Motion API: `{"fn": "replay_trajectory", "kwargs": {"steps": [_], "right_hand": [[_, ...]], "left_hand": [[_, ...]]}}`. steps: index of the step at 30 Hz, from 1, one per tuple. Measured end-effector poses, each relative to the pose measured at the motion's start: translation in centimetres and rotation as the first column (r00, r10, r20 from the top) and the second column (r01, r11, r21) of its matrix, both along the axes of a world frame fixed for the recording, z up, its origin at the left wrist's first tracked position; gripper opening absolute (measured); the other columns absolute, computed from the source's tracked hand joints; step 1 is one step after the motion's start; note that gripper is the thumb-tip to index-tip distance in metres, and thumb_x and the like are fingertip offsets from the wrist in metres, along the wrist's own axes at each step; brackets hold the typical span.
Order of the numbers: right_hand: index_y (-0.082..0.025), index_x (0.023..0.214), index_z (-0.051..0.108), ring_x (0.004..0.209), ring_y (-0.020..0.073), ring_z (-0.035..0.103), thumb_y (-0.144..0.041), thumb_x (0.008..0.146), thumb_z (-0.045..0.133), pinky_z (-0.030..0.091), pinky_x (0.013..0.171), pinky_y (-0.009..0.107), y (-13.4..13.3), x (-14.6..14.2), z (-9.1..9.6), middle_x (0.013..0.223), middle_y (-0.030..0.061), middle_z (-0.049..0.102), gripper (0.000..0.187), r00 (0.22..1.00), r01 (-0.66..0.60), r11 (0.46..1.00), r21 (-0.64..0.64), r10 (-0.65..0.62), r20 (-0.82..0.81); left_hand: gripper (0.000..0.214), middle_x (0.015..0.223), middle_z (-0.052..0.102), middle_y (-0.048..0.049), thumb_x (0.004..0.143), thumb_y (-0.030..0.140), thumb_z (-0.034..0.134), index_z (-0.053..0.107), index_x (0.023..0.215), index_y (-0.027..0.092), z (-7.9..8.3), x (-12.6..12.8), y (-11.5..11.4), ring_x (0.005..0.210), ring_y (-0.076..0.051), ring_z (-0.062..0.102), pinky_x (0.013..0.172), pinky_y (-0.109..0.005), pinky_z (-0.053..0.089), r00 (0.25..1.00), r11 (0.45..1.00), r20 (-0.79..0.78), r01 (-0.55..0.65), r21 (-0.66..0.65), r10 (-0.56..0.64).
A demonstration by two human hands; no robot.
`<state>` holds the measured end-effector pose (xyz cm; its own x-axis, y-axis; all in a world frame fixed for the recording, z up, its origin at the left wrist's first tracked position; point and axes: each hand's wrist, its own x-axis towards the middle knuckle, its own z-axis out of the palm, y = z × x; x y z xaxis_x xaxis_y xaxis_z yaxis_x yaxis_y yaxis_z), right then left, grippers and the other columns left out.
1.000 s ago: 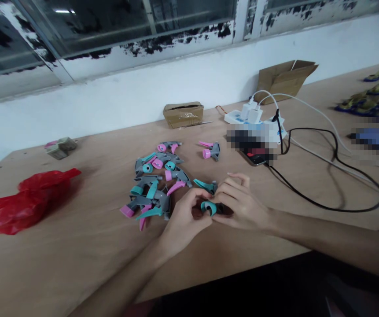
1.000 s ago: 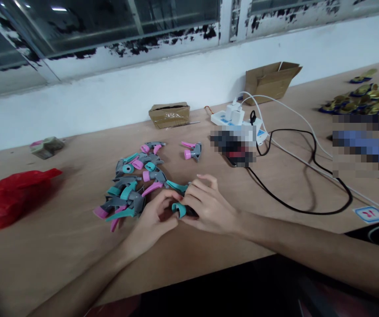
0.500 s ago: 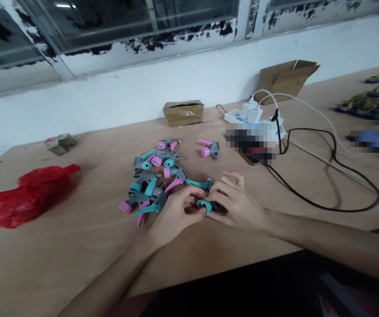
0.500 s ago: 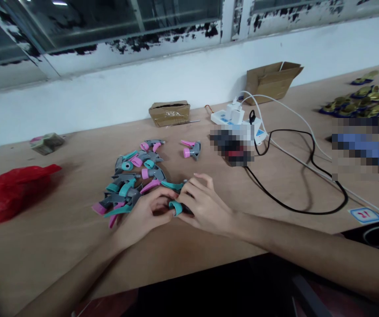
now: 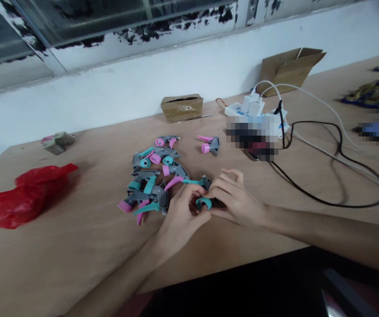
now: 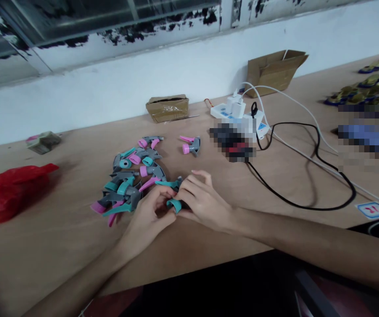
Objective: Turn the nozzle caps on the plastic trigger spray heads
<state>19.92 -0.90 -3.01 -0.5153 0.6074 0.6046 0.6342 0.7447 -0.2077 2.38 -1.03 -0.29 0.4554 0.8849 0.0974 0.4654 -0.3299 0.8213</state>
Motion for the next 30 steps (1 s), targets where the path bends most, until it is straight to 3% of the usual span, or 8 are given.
{"fn": "replay_trajectory", "kwargs": {"steps": [5, 9, 13, 17, 24, 30], "right_hand": [[-0.018, 0.081, 0.057, 0.080, 0.0155, 0.050, -0.033, 0.083, 0.052, 0.022, 0.095, 0.039, -0.1, 0.0, 0.0, 0.078, 0.0005, 0.057, 0.016, 1.000, -0.011, 1.000, -0.020, 0.011, -0.001], [-0.021, 0.089, 0.059, 0.083, 0.0146, 0.054, -0.038, 0.082, 0.056, 0.022, 0.095, 0.039, 0.5, 0.6, 0.4, 0.083, -0.0001, 0.061, 0.019, 0.993, 0.009, 0.996, -0.094, -0.020, -0.113], [-0.023, 0.096, 0.061, 0.086, 0.0161, 0.055, -0.041, 0.078, 0.061, 0.028, 0.086, 0.036, 1.2, 1.2, 0.6, 0.088, 0.0015, 0.063, 0.026, 0.972, 0.035, 0.984, -0.174, -0.074, -0.222], [-0.025, 0.102, 0.060, 0.087, 0.0160, 0.055, -0.041, 0.077, 0.062, 0.028, 0.084, 0.036, 1.4, 1.4, 0.5, 0.090, 0.0011, 0.063, 0.030, 0.969, 0.018, 0.976, -0.219, -0.071, -0.235], [-0.025, 0.103, 0.062, 0.083, 0.0149, 0.054, -0.040, 0.076, 0.063, 0.029, 0.083, 0.035, 1.3, 1.2, 0.4, 0.086, 0.0002, 0.062, 0.031, 0.965, 0.007, 0.975, -0.223, -0.064, -0.253], [-0.026, 0.103, 0.063, 0.083, 0.0145, 0.053, -0.038, 0.079, 0.060, 0.028, 0.085, 0.036, 1.2, 1.3, 0.3, 0.084, 0.0001, 0.061, 0.027, 0.975, 0.004, 0.984, -0.179, -0.044, -0.219]], "left_hand": [[0.024, 0.084, 0.054, -0.0009, 0.068, 0.004, 0.050, 0.048, 0.087, 0.019, -0.2, 0.2, 0.0, 0.071, -0.013, 0.053, 0.062, -0.026, 0.044, 0.998, 0.997, -0.066, -0.004, 0.073, 0.009], [0.022, 0.092, 0.056, -0.0022, 0.078, 0.014, 0.053, 0.046, 0.098, 0.020, -0.2, -0.2, 0.1, 0.075, -0.013, 0.057, 0.065, -0.025, 0.048, 0.998, 0.997, 0.040, -0.043, 0.063, 0.040], [0.018, 0.094, 0.052, -0.0027, 0.080, 0.018, 0.056, 0.048, 0.096, 0.020, 0.1, -0.5, -0.1, 0.078, -0.012, 0.057, 0.066, -0.024, 0.051, 0.991, 0.978, 0.119, -0.087, 0.189, 0.066], [0.018, 0.096, 0.044, -0.0039, 0.077, 0.019, 0.059, 0.054, 0.094, 0.021, 0.3, -0.5, -0.3, 0.081, -0.013, 0.054, 0.059, -0.022, 0.052, 0.997, 0.936, 0.026, -0.083, 0.342, 0.079], [0.031, 0.099, 0.043, -0.0053, 0.077, 0.020, 0.059, 0.056, 0.107, 0.025, -0.3, -0.5, -0.1, 0.093, -0.019, 0.052, 0.076, -0.034, 0.051, 0.989, 0.869, -0.121, -0.011, 0.494, 0.081], [0.028, 0.101, 0.045, -0.0064, 0.078, 0.022, 0.058, 0.056, 0.105, 0.022, -0.5, -0.4, -0.3, 0.089, -0.017, 0.054, 0.073, -0.030, 0.051, 0.965, 0.797, -0.230, 0.041, 0.602, 0.123]]}}
